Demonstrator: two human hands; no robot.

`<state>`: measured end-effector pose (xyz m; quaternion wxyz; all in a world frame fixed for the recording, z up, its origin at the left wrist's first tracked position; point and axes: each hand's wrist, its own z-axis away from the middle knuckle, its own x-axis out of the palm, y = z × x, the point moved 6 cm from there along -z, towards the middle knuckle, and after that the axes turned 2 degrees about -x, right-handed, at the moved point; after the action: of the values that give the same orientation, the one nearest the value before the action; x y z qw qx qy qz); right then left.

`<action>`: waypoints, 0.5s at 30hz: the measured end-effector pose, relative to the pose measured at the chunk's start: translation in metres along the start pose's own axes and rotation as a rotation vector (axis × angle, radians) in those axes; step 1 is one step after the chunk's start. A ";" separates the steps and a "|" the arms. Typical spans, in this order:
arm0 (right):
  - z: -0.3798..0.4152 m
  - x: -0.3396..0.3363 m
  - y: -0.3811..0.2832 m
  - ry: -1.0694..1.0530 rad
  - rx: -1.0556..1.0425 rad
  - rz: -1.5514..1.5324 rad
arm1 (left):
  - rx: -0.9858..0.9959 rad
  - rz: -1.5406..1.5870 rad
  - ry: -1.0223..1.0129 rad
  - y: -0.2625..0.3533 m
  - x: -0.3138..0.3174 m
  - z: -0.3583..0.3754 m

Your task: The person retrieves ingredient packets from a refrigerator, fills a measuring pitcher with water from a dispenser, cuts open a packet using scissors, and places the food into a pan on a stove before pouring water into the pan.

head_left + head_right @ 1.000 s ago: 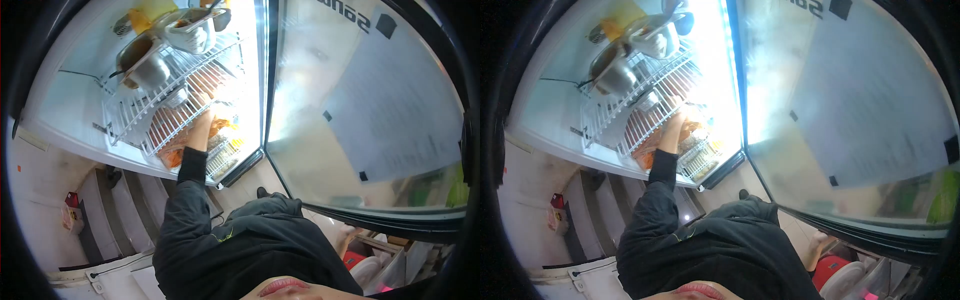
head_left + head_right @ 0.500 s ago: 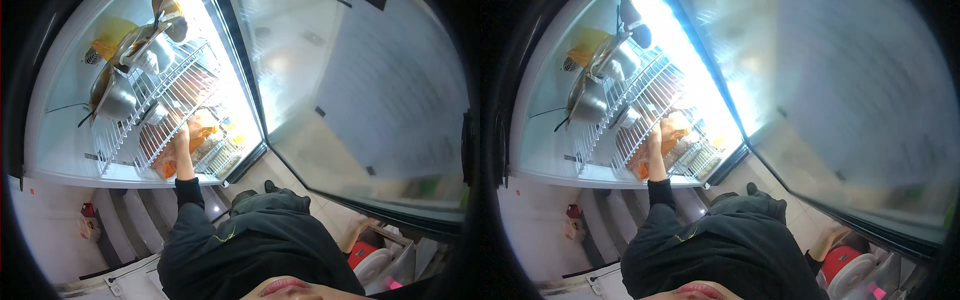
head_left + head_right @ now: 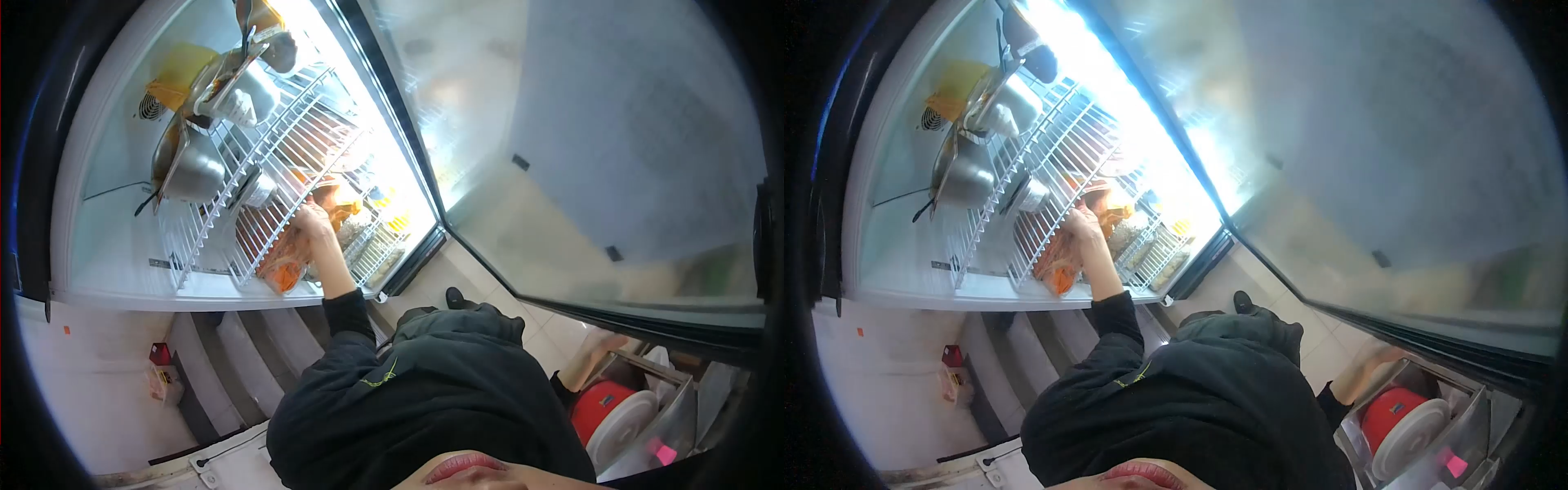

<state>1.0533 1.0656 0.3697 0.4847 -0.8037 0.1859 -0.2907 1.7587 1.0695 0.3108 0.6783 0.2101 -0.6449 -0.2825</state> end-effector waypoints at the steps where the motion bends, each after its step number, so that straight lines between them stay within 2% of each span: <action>1: -0.001 0.003 -0.007 0.025 -0.071 0.038 | -0.044 0.011 -0.064 -0.011 -0.016 -0.009; 2: -0.002 0.006 -0.018 0.066 -0.164 0.088 | -0.079 0.028 -0.105 -0.014 -0.023 -0.007; 4: 0.016 0.017 -0.067 0.232 -0.630 0.145 | -0.141 0.064 -0.159 -0.011 -0.023 0.021; 6: 0.051 0.050 -0.101 0.133 -0.911 -0.123 | -0.168 0.086 -0.163 -0.006 -0.027 0.058; 7: 0.073 0.079 -0.108 -0.080 -0.902 -0.273 | -0.170 0.086 -0.158 -0.004 -0.032 0.070; 8: 0.094 0.115 -0.104 -0.317 -0.746 -0.473 | -0.173 0.088 -0.152 -0.003 -0.036 0.082; 9: 0.111 0.147 -0.085 -0.871 -0.559 -0.353 | -0.176 0.068 -0.141 -0.001 -0.035 0.099; 10: 0.126 0.191 -0.065 -1.100 -0.335 -0.302 | -0.178 0.051 -0.124 0.002 -0.033 0.120; 11: 0.138 0.235 -0.058 -1.198 -0.306 -0.019 | -0.178 0.034 -0.099 0.005 -0.038 0.135; 12: 0.158 0.272 -0.033 -1.280 -0.210 0.010 | -0.256 0.055 -0.110 -0.004 -0.055 0.139; 13: 0.182 0.302 -0.012 -1.365 -0.202 0.002 | -0.263 0.053 -0.140 0.000 -0.057 0.150; 15: 0.226 0.347 -0.017 -1.459 -0.458 -0.016 | -0.270 0.039 -0.202 0.007 -0.062 0.165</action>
<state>1.4641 1.0233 0.4027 0.3037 -0.8739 -0.1316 0.3560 1.5948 1.1285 0.2820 0.6374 0.0748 -0.6700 -0.3730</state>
